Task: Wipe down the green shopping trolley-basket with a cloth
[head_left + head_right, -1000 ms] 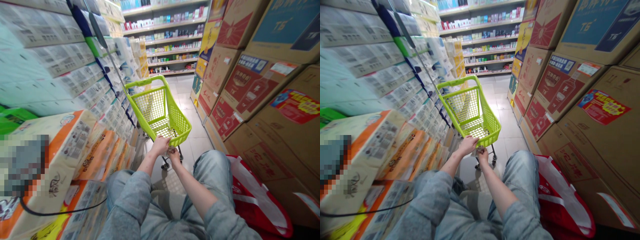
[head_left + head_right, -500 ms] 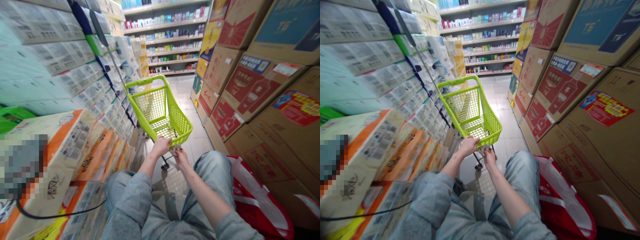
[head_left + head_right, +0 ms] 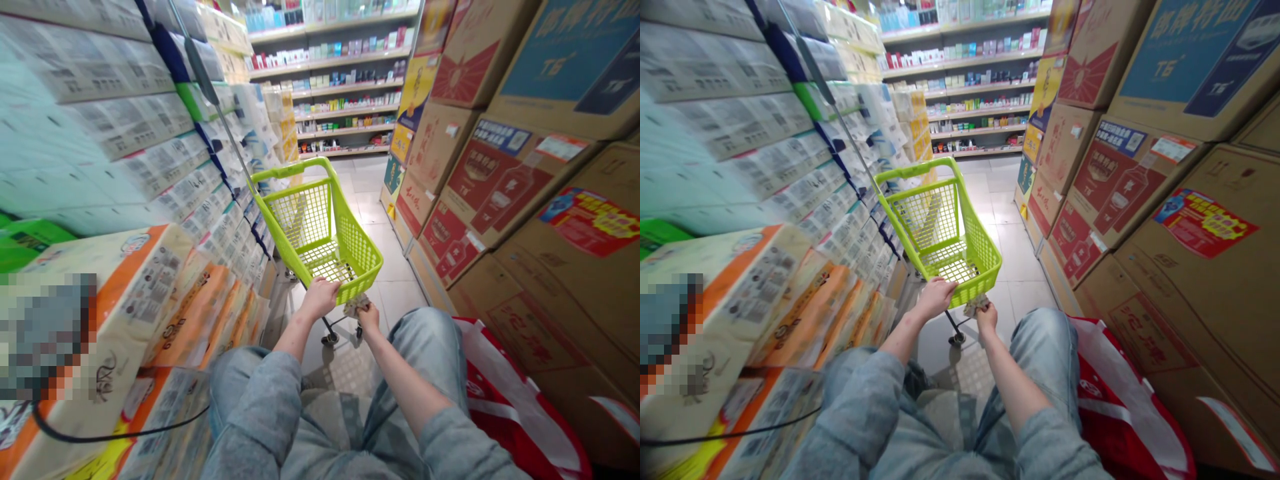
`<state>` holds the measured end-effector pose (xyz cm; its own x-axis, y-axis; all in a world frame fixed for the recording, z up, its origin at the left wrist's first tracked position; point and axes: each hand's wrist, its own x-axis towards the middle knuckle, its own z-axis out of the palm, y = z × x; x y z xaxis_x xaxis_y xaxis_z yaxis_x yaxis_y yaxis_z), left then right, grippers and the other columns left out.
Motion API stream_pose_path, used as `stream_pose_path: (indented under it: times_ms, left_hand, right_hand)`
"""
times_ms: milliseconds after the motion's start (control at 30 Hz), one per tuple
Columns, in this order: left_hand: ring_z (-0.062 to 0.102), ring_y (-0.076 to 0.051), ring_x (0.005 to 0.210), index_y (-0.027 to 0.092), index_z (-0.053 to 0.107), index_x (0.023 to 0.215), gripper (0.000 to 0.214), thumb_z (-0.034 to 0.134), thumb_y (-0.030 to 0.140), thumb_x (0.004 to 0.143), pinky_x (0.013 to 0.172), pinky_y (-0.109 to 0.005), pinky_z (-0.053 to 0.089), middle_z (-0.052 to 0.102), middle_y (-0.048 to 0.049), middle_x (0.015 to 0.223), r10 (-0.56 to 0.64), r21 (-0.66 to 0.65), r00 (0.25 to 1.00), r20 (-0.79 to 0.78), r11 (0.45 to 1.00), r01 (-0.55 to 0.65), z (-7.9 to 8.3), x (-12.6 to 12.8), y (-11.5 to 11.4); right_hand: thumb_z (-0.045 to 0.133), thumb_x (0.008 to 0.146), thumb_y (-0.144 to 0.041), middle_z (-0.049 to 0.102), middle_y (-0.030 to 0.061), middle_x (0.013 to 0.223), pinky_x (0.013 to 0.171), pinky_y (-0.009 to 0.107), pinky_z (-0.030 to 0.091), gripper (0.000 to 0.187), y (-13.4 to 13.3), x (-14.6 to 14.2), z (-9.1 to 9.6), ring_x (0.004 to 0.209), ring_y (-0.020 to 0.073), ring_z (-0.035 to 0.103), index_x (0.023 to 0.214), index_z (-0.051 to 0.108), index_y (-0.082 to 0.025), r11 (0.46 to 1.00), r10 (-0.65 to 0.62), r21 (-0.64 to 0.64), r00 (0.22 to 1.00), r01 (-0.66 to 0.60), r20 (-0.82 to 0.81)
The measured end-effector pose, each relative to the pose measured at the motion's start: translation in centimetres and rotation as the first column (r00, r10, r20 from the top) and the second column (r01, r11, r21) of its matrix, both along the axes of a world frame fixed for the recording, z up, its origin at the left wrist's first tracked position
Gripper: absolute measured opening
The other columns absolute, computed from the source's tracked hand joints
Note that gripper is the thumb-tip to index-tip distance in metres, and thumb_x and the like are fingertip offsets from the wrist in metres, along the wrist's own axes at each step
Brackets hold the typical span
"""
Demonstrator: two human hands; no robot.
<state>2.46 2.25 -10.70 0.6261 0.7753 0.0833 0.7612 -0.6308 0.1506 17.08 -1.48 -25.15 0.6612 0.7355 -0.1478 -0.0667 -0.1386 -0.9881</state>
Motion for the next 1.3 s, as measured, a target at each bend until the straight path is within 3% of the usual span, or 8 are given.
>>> stream_pose_path:
  times_ms: [233, 333, 467, 667, 833, 933, 1067, 1300]
  left_hand:
    - [0.065, -0.016, 0.09, 0.02, 0.064, 0.105, 0.028, 0.039, 0.021, 0.092, 0.099, -0.034, 0.038, 0.073, -0.006, 0.095, 0.003, 0.004, 1.0, -0.018, 1.0, -0.003, -0.1, 0.0, 0.0]
    - [0.065, -0.016, 0.09, 0.02, 0.064, 0.105, 0.028, 0.04, 0.02, 0.091, 0.098, -0.034, 0.039, 0.073, -0.006, 0.094, 0.012, 0.008, 1.0, -0.025, 1.0, -0.012, -0.1, 0.3, 0.0]
    - [0.065, -0.016, 0.093, 0.019, 0.064, 0.106, 0.029, 0.039, 0.021, 0.092, 0.103, -0.037, 0.036, 0.073, -0.0065, 0.095, 0.008, 0.008, 1.0, -0.028, 1.0, -0.008, -0.1, 0.4, 0.0]
    - [0.038, -0.017, 0.135, 0.018, 0.04, 0.139, 0.045, 0.032, 0.023, 0.095, 0.117, -0.043, 0.02, 0.049, -0.0086, 0.141, -0.033, 0.036, 0.991, 0.126, 0.999, 0.028, 0.7, -0.8, 0.4]
    - [0.029, -0.024, 0.14, 0.024, 0.058, 0.118, 0.033, 0.034, 0.028, 0.095, 0.116, -0.059, 0.011, 0.051, -0.0061, 0.139, 0.154, 0.136, 0.978, 0.14, 0.976, -0.173, 0.6, -2.7, 1.1]
    - [0.026, -0.027, 0.141, 0.02, 0.064, 0.098, 0.03, 0.035, 0.028, 0.095, 0.114, -0.058, 0.021, 0.059, -0.0082, 0.126, 0.159, 0.115, 0.984, 0.084, 0.979, -0.168, -0.2, -3.1, 1.5]
    - [0.033, -0.026, 0.136, 0.017, 0.062, 0.092, 0.027, 0.036, 0.025, 0.094, 0.112, -0.052, 0.028, 0.06, -0.0124, 0.113, 0.159, 0.143, 0.985, 0.067, 0.975, -0.167, -0.8, -2.6, 1.6]
    - [0.04, -0.027, 0.127, 0.016, 0.062, 0.091, 0.026, 0.037, 0.023, 0.093, 0.109, -0.049, 0.031, 0.06, -0.0128, 0.109, 0.195, 0.183, 0.98, 0.049, 0.963, -0.2, -0.5, -1.8, 1.1]
  right_hand:
    - [0.047, 0.064, -0.025, 0.059, 0.0065, 0.091, 0.082, 0.033, 0.044, 0.026, 1.3, 1.4, 3.8, 0.086, 0.0202, 0.056, 0.089, 0.051, -0.019, 0.976, -0.184, 0.152, 0.969, 0.159, 0.167]
    - [0.046, 0.064, -0.022, 0.058, 0.0091, 0.099, 0.091, 0.036, 0.041, 0.031, 1.4, 1.0, 5.1, 0.096, 0.022, 0.053, 0.094, 0.054, -0.018, 0.975, -0.124, 0.215, 0.951, 0.063, 0.284]
    - [0.05, 0.069, -0.026, 0.06, 0.0053, 0.089, 0.083, 0.034, 0.044, 0.025, 0.0, 1.3, 6.2, 0.086, 0.0206, 0.056, 0.092, 0.058, -0.019, 0.957, 0.112, 0.22, 0.941, -0.189, 0.32]
    - [0.056, 0.072, -0.029, 0.062, 0.0075, 0.098, 0.086, 0.035, 0.044, 0.034, 2.0, 6.5, 10.2, 0.091, 0.0209, 0.056, 0.104, 0.059, -0.017, 0.958, -0.114, 0.287, 0.893, -0.018, 0.436]
    - [0.057, 0.073, -0.027, 0.052, 0.0079, 0.094, 0.089, 0.037, 0.045, 0.03, 5.0, 8.5, 11.1, 0.088, 0.0208, 0.053, 0.098, 0.069, -0.015, 0.975, 0.005, 0.175, 0.796, -0.14, 0.605]
    - [0.056, 0.075, -0.026, 0.048, 0.0069, 0.09, 0.085, 0.036, 0.047, 0.025, 5.0, 7.2, 10.6, 0.082, 0.0197, 0.051, 0.093, 0.071, -0.016, 0.971, 0.085, 0.117, 0.76, -0.208, 0.645]
    - [0.051, 0.079, -0.025, 0.047, 0.0075, 0.092, 0.085, 0.037, 0.046, 0.021, 3.4, 3.6, 10.2, 0.084, 0.0205, 0.05, 0.084, 0.07, -0.017, 0.956, 0.108, 0.133, 0.735, -0.262, 0.67]
    - [0.046, 0.081, -0.019, 0.047, 0.0085, 0.097, 0.089, 0.038, 0.045, 0.032, 0.1, -3.2, 9.9, 0.091, 0.0224, 0.051, 0.105, 0.068, -0.021, 0.911, 0.177, 0.167, 0.722, -0.378, 0.669]
